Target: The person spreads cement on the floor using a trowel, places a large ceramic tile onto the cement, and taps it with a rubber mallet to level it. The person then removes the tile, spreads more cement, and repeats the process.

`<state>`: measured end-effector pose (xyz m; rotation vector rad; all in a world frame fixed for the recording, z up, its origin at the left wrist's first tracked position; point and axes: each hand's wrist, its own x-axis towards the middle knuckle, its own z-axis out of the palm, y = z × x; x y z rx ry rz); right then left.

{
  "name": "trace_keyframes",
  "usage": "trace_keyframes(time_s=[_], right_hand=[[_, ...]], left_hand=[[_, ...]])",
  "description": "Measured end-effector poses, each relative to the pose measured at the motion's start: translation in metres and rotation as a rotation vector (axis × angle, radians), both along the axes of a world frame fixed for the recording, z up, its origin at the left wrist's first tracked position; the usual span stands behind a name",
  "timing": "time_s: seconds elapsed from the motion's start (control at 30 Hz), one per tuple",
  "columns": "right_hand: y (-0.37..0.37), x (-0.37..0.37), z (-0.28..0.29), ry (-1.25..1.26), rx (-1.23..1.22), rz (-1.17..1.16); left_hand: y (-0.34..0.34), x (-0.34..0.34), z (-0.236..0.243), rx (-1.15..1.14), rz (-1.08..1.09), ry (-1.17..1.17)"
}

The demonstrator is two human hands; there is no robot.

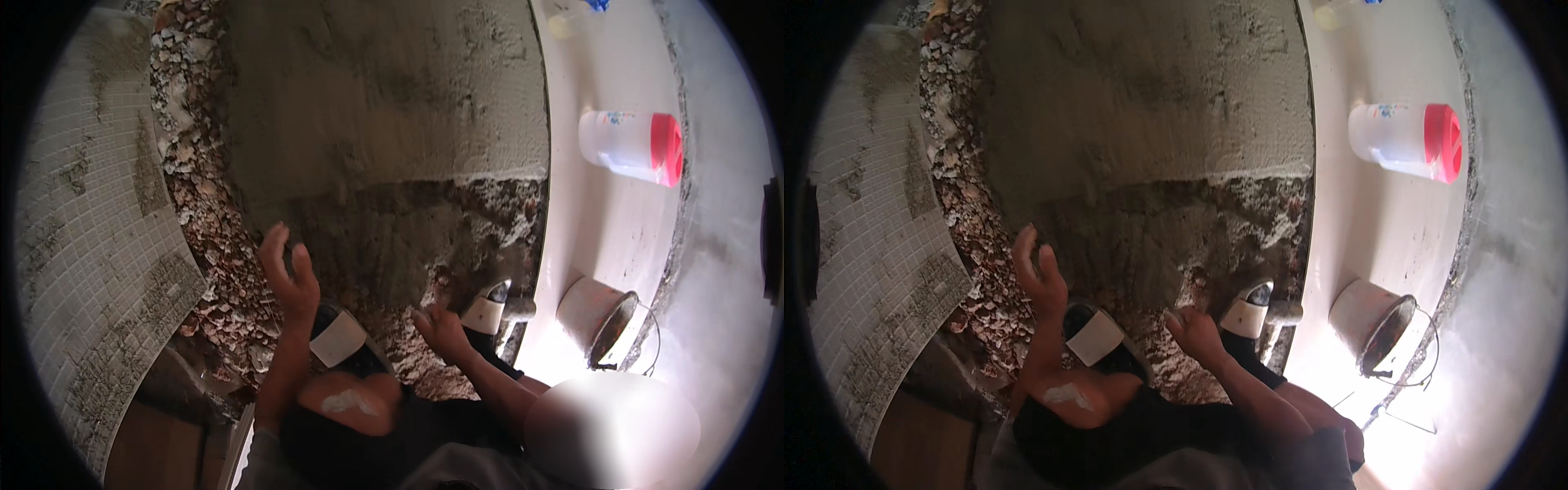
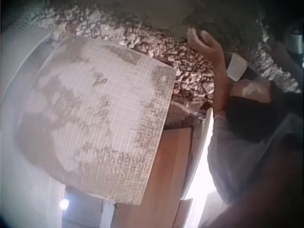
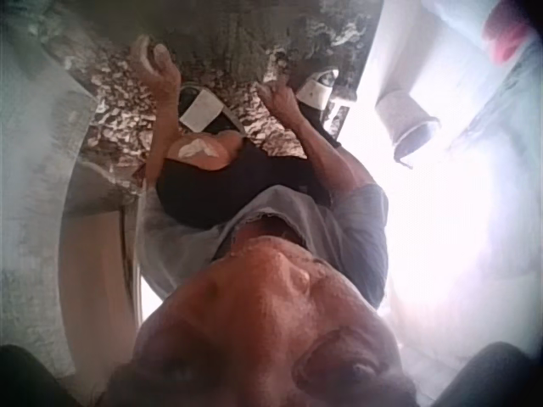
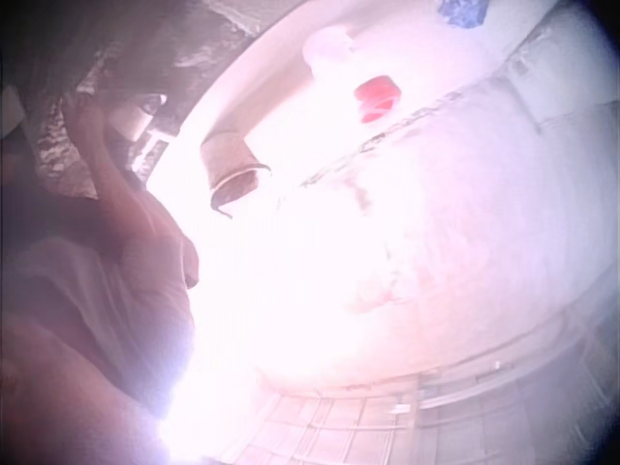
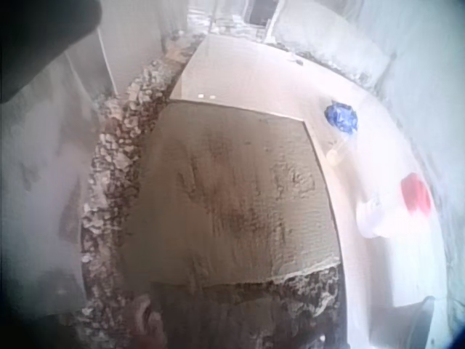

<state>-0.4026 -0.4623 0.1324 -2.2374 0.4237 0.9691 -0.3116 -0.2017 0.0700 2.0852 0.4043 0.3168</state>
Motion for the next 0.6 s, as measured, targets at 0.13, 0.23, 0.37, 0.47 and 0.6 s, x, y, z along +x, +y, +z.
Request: trace_keyframes(time_s=[0.13,0.23,0.37,0.47,0.6], right_hand=[[-0.001,0.042,0.024,0.171,0.178,-0.101],[-0.002,0.089,0.032,0.001,0.109,-0.110],[0.002,0.169,0.008,-0.687,-0.430,0.240],[-0.003,0.192,0.015,-0.481,-0.205,-0.116],[0.013,0.169,0.029,-0.142,0.093,-0.530]], left_hand=[[0.019,0.023,-0.007,0.035,0.038,-0.065],[0.063,0.055,-0.013,0.080,0.178,-0.051],[0.105,0.113,-0.028,0.176,0.211,0.013],[0.130,0.155,-0.045,0.222,0.198,0.052],[0.152,0.181,-0.074,0.390,0.163,0.063]])
